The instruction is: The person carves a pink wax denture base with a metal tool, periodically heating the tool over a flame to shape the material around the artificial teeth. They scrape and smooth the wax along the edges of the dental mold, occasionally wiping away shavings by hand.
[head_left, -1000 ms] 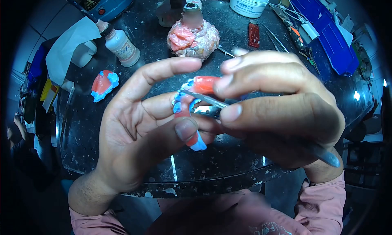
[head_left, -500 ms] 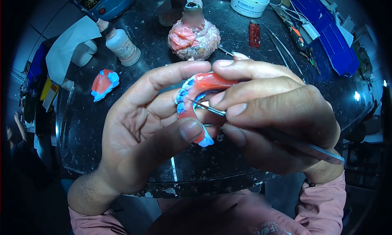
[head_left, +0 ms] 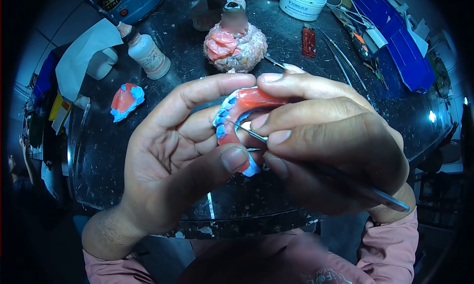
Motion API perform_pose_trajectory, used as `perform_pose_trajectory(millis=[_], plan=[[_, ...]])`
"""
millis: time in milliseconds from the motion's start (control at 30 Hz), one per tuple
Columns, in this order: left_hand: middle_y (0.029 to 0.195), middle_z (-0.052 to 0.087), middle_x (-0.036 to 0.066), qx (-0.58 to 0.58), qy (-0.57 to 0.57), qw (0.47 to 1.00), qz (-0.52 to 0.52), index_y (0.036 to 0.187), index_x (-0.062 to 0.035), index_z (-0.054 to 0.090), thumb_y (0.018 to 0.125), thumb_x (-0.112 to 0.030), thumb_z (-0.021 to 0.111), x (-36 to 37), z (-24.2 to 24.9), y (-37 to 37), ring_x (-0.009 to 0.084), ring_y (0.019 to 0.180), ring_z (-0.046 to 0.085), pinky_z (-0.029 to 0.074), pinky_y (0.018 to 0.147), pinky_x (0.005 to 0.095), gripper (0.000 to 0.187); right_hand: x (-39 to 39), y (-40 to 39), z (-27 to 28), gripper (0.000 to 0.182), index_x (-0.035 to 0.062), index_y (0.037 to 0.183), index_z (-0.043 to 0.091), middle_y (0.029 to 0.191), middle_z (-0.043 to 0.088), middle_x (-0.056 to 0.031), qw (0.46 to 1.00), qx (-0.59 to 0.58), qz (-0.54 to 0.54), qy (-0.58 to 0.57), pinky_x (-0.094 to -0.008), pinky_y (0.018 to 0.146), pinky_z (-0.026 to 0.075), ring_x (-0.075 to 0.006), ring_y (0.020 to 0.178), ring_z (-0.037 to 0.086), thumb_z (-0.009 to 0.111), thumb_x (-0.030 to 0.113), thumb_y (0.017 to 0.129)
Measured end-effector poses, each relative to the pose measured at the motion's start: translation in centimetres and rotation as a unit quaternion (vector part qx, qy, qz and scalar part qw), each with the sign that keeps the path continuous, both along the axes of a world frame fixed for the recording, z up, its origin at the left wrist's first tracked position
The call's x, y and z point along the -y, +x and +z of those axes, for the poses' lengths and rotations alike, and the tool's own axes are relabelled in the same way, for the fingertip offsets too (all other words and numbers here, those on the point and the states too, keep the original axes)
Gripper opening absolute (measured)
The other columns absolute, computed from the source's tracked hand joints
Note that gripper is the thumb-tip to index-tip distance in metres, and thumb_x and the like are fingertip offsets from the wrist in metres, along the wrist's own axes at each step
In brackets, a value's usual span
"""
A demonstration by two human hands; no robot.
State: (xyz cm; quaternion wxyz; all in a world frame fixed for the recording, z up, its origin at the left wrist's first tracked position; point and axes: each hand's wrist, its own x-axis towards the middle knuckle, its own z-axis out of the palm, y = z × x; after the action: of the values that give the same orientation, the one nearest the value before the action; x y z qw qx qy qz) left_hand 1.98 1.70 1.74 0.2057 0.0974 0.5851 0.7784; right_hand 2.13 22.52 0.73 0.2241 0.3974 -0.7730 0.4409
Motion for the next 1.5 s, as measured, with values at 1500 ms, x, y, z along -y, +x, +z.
perform_pose_trajectory(millis=[1500], plan=[[0.128, 0.059, 0.024, 0.001, -0.012, 1.0, -0.006, 0.143, 0.0082, 0.034, 0.083, -0.018, 0.074, 0.13, -0.07, -0.1, 0.027, 0.118, 0.061, 0.045, 0.106, 0.0391, 0.076, 0.85, -0.24, -0.69, 0.02, -0.0002, 0.094, 0.066, 0.092, 0.073, -0.0174, 0.999, -0.025, -0.01, -0.035, -0.0501, 0.095, 0.053, -0.035, 0.101, 0.07, 0.078, 0.004, 0.079]])
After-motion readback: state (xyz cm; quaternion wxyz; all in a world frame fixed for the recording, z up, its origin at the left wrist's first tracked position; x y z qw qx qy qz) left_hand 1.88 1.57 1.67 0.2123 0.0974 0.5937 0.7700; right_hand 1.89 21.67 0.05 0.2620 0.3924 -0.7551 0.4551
